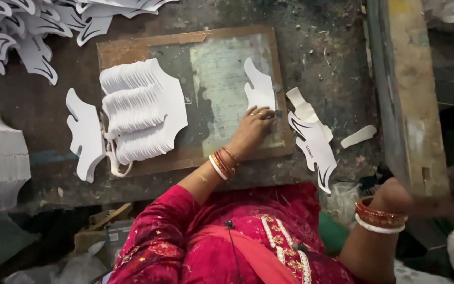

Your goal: Screen printing designs onto white fabric cutouts for footwear components.

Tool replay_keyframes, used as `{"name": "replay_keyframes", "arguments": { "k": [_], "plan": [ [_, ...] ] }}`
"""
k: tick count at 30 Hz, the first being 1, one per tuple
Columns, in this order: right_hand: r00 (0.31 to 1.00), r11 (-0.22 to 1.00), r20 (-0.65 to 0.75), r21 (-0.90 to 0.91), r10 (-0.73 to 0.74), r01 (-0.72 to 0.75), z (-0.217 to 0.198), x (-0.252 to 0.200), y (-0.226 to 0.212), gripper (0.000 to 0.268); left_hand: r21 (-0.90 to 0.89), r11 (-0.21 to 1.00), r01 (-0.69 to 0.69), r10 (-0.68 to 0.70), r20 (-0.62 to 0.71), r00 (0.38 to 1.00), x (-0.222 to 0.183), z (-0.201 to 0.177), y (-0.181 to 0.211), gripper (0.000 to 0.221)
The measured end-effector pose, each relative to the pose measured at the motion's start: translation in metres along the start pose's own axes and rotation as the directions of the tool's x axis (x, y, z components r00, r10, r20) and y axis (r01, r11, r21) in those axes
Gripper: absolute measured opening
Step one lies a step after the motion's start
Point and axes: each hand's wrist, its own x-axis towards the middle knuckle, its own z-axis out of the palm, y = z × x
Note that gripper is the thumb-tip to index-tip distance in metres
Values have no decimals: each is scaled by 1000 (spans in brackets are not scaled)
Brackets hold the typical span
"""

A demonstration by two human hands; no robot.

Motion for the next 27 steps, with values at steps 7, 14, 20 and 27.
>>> {"name": "replay_keyframes", "arguments": {
  "k": [7, 14, 20, 27],
  "plan": [
    [969, 911, 26, 336, 245, -239, -3, 12, -30, 38, 54, 999, -9, 5, 59, 998, -9, -1, 10, 29],
    [841, 416, 262, 775, 474, -476, -1, 13, -72, 35, 20, 999, -39, 39, -25, 999, -10, 0, -2, 29],
    [831, 438, 261, 750, 492, -495, -5, 22, -66, 38, 105, 994, -29, 30, -12, 999, 8, -3, -11, 28],
    [805, 463, 223, 721, 549, -515, 5, 0, -51, 33, 140, 989, -43, 37, 44, 998, 4, -12, -3, 29]
  ]
}}
